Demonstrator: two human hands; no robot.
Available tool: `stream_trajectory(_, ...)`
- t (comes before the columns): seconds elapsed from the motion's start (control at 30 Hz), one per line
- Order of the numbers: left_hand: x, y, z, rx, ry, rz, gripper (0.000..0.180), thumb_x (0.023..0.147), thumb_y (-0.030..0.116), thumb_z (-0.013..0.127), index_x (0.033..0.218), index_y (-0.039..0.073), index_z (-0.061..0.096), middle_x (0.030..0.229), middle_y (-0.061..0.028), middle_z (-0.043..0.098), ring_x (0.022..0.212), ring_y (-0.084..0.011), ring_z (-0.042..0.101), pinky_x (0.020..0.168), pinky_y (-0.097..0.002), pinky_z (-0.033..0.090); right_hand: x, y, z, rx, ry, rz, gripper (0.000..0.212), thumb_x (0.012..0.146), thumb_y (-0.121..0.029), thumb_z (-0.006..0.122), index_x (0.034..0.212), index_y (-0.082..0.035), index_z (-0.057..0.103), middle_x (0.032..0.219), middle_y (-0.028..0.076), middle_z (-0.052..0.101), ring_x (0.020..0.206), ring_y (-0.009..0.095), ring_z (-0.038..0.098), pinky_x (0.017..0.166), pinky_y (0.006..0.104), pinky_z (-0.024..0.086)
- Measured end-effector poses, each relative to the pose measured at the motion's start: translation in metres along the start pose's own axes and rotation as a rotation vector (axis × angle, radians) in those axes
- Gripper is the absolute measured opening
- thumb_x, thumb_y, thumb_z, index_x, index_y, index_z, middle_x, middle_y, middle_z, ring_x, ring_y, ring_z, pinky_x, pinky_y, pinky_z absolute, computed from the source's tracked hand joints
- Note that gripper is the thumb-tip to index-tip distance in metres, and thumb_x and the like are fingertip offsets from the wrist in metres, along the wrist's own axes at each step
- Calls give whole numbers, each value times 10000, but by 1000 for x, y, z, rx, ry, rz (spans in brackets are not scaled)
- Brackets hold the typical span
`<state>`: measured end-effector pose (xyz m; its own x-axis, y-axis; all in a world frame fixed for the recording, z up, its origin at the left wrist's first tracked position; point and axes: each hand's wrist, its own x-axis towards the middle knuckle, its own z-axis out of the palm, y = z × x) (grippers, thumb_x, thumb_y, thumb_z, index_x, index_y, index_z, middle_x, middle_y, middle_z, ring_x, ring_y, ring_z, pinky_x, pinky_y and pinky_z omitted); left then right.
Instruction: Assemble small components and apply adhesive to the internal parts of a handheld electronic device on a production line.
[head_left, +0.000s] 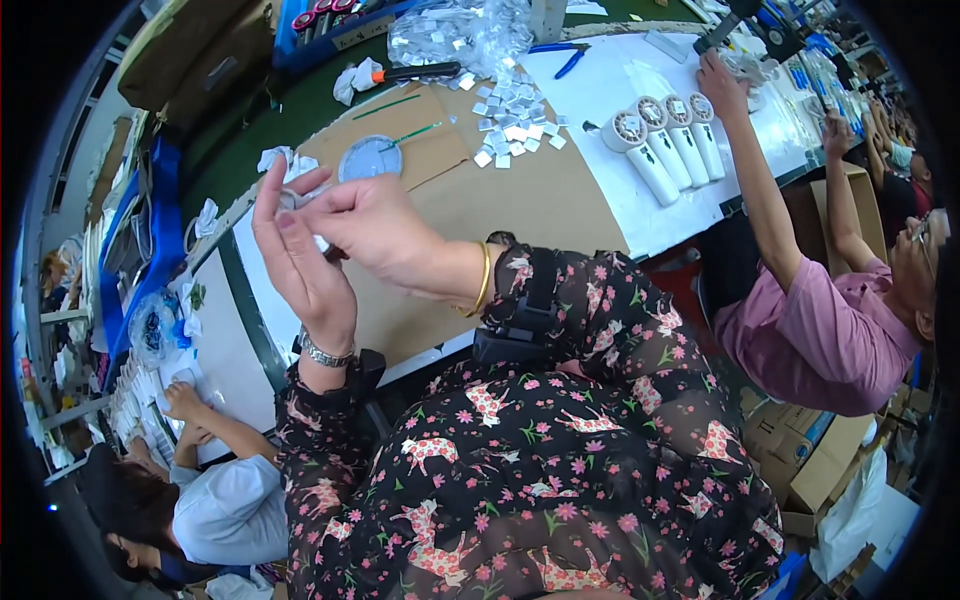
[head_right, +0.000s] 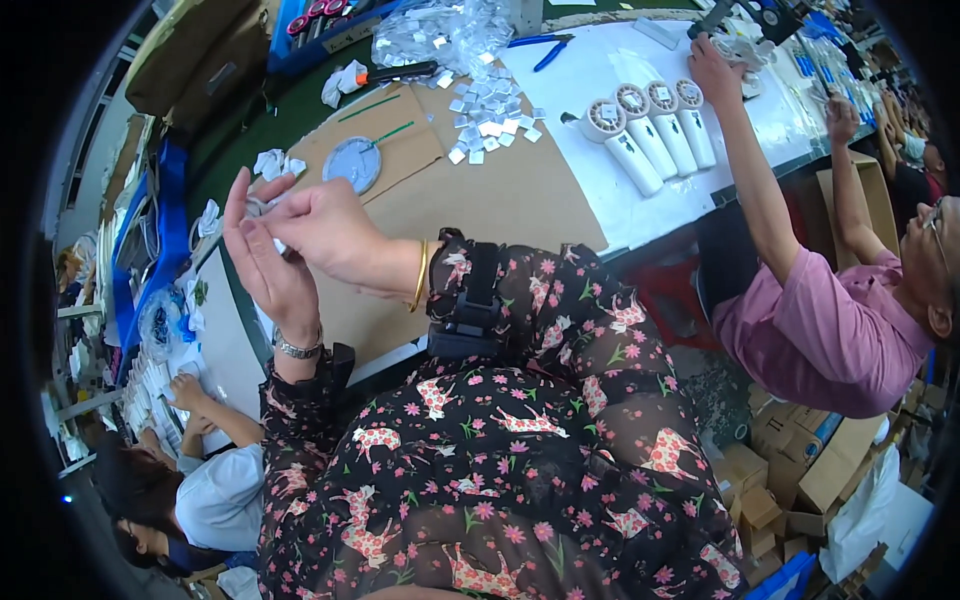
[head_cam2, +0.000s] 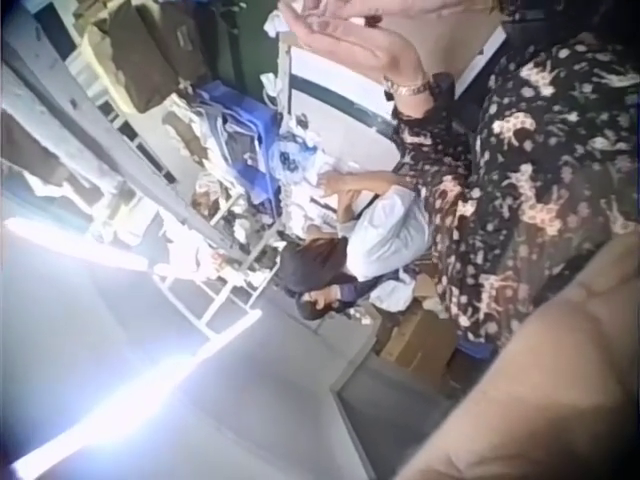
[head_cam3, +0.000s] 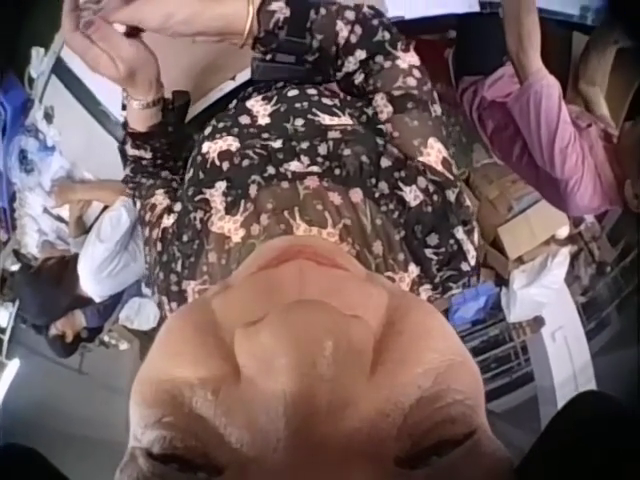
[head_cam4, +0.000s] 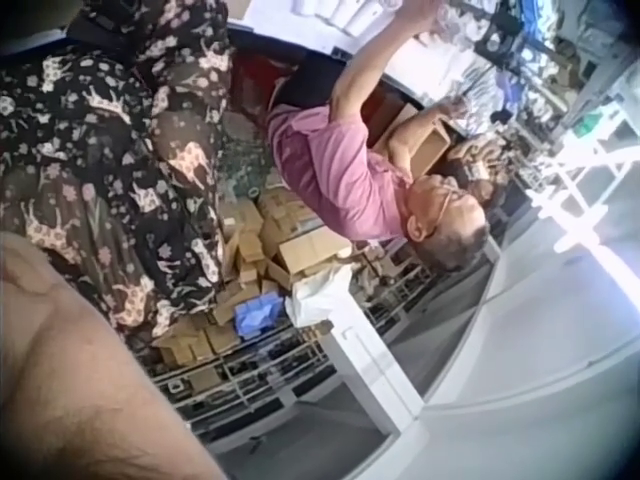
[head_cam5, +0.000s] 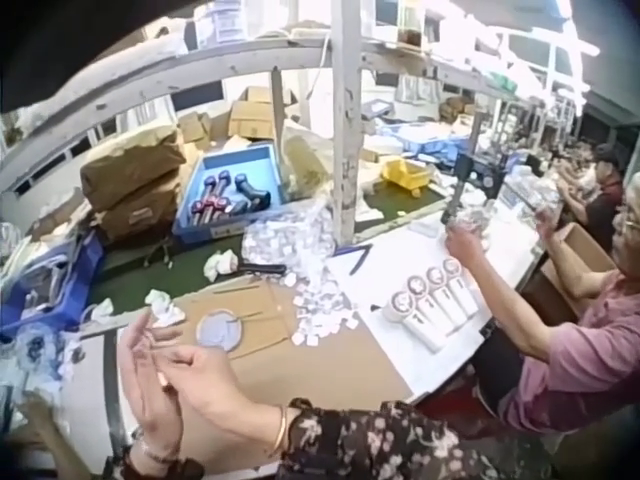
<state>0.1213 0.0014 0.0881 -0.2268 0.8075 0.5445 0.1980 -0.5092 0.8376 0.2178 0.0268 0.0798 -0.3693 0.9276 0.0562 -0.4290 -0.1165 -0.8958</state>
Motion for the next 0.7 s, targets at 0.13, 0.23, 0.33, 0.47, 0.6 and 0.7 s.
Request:
stream_trajectory(0.13, 18, -1, -13, -28, 38, -95, 410, 1173, 229, 407, 1453, -32, 554, 966, -113, 727, 827, -137, 687, 794, -290, 541, -7, 18, 9, -121, -6, -135, 238, 1020, -123, 708, 1199, 16, 781, 1009, 59, 771, 880, 79, 654, 783, 281, 556)
stream_trajectory(0.23, 29, -8, -16, -127, 2, -179, 400, 1170, 254, 434, 1381, -35, 613, 930, -98, 744, 728, -117, 667, 712, -272, 526, -15, 15, 2, -250, -27, -202, 242, 1021, -123, 704, 1212, 4, 781, 1009, 67, 772, 888, 66, 649, 797, 282, 555)
stream_trajectory(0.33, 54, -29, -6, 75, -5, -50, 401, 1159, 299, 483, 1280, -25, 686, 874, -90, 749, 651, -101, 645, 639, -266, 507, -23, 2, -21, -392, -68, -197, 233, 1021, -123, 702, 1205, -8, 788, 977, 83, 784, 852, 78, 680, 783, 285, 565)
stream_trajectory(0.47, 125, -91, -36, 607, 68, -25, 467, 1101, 443, 598, 1003, 37, 806, 900, -85, 765, 657, -114, 648, 652, -305, 511, -77, -30, -67, -621, -131, -122, 205, 1025, -129, 701, 1156, -8, 801, 940, 96, 796, 804, 104, 715, 753, 286, 571)
stream_trajectory(0.6, 156, -123, -54, 1665, 180, 733, 374, 1021, 398, 712, 926, 51, 812, 1021, -77, 778, 838, -208, 700, 782, -361, 529, -124, -71, -133, -842, 104, -160, 147, 1006, -145, 736, 1014, -17, 808, 788, 91, 746, 669, 126, 664, 651, 311, 533)
stream_trajectory(0.7, 129, -107, -27, 1040, 17, 555, 232, 959, 289, 766, 1004, 64, 802, 1069, -93, 773, 1020, -283, 692, 893, -407, 519, -153, -91, -213, -1087, 517, -238, 162, 988, -158, 759, 990, 1, 789, 803, 100, 717, 708, 158, 653, 653, 314, 522)
